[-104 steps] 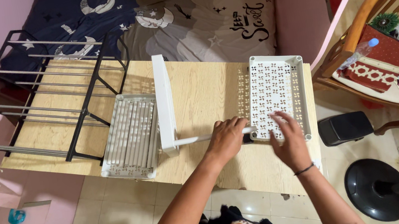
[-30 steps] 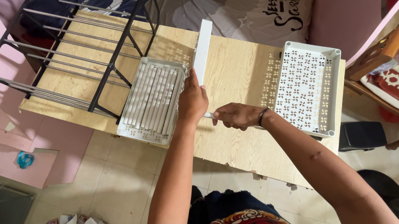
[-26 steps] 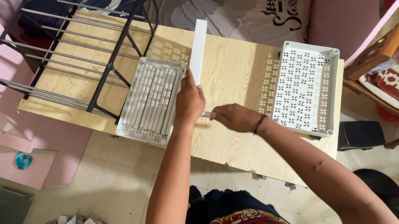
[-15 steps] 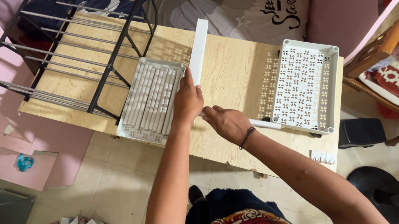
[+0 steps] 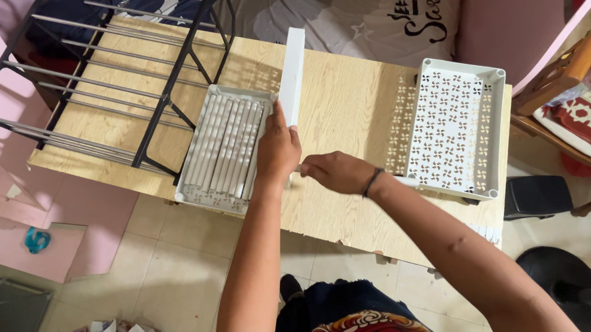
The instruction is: The person assembles a white plastic storage unit by hand on a wooden table. They connect vertical and horizontal plastic rods to perforated panels, forming a box-like structure, then place the assembled unit into a cardboard box.
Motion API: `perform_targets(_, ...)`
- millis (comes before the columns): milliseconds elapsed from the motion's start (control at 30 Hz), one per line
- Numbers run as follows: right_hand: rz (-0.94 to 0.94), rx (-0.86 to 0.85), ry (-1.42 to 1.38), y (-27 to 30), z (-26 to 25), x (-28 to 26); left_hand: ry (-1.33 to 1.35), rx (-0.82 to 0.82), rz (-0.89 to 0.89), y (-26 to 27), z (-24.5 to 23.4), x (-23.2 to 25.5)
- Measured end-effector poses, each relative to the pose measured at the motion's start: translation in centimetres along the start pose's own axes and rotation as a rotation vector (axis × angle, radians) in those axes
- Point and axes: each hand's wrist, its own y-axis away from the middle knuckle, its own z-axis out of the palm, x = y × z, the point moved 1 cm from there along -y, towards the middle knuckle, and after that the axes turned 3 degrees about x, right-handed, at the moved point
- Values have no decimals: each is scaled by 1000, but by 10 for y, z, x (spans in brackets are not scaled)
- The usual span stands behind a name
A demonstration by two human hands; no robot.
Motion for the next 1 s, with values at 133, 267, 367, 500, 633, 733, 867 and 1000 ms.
perform_targets(133, -65, 333, 365, 13, 15, -26, -1, 10, 20, -1, -2, -4)
perform_targets(267, -117, 394, 348, 20, 19, -39, 2, -11, 5, 1, 1, -6)
perform_targets(367, -94, 329, 209, 18, 16, -31, -1, 33, 78, 0, 0, -6)
perform_targets(500, -72, 169, -31, 6, 13, -11, 7, 4, 48, 0, -2, -4)
perform_targets(633, 0, -49, -222, -10, 5, 1, 7, -55, -27, 1, -5, 2)
perform_targets(733, 148, -235, -295, -12, -3, 0, 17, -33, 8, 1, -6, 6)
perform_targets(867, 490, -473, -499, -8, -15, -8, 23, -21, 23, 1, -7, 6)
perform_targets(1000, 551, -527, -598, 2, -21, -7, 23, -57, -37, -2, -12, -3)
